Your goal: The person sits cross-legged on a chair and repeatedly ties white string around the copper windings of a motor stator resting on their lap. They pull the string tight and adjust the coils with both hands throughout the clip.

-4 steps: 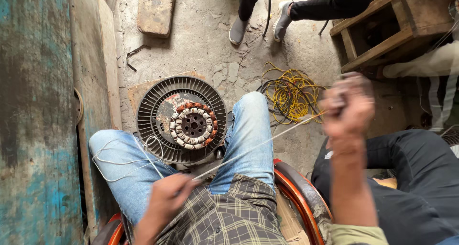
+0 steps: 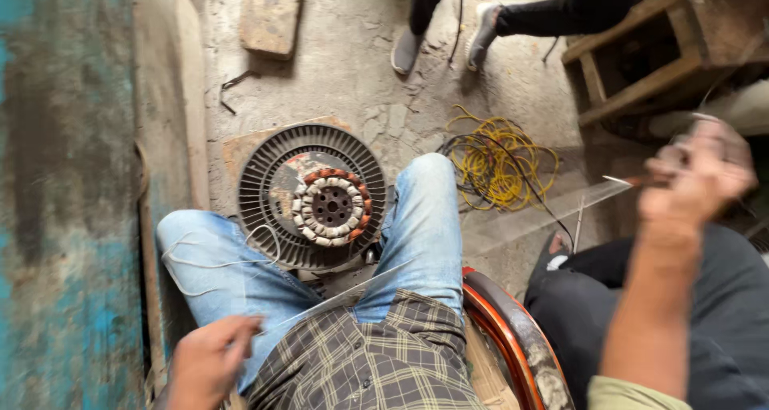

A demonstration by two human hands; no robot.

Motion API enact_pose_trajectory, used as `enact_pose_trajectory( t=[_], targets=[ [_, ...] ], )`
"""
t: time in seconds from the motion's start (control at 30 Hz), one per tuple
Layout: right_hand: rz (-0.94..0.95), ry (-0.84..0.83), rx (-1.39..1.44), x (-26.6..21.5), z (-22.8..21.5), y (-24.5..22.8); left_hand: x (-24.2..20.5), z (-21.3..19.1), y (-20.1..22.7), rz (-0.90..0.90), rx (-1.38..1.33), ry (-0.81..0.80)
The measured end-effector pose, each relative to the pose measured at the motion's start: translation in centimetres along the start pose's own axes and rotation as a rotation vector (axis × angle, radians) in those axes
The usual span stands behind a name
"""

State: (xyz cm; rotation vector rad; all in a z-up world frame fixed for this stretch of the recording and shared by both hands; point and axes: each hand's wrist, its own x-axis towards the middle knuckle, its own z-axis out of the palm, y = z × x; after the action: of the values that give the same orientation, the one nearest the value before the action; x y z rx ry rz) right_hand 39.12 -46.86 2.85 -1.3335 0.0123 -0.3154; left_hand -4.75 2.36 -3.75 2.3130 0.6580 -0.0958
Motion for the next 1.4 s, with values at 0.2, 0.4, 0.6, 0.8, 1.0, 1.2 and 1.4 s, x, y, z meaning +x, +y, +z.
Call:
enact_pose_trajectory(
  t=[0.2, 0.4, 0.6, 0.8, 1.0, 1.2, 1.4],
  targets=[
    [-0.532, -0.309, -0.843, -4.6, 3.7, 0.5, 0.4, -0.9, 2.0, 0.217, 0.251, 0.426],
    [-0.547, -1.256, -0.497, -22.3, 16.7, 3.7, 4.9, 4.0, 10.8, 0.708, -0.106, 0.269],
    [-0.413, -1.233, -0.448, -24.3, 19.4, 2.6, 5.6, 4.6, 10.8, 0.635, -0.184, 0.265],
    [-0.379, -1.261, -0.462, -25.2, 18.5, 3.4, 5.5, 6.4, 9.0, 0.537, -0.307, 0.350],
    [-0.342, -1.260, -0.400, -24.7, 18.4, 4.7, 5.6, 8.8, 8.6, 0.484, -0.420, 0.301],
    [-0.228, -1.233, -0.267, -24.2, 18.8, 5.3, 7.5, 8.7, 8.0, 0.560, -0.053, 0.509],
    [-0.308, -1.136, -0.363, -23.8, 18.6, 6.6, 9.9, 9.0, 7.8, 0.431, 0.124, 0.515]
  ],
)
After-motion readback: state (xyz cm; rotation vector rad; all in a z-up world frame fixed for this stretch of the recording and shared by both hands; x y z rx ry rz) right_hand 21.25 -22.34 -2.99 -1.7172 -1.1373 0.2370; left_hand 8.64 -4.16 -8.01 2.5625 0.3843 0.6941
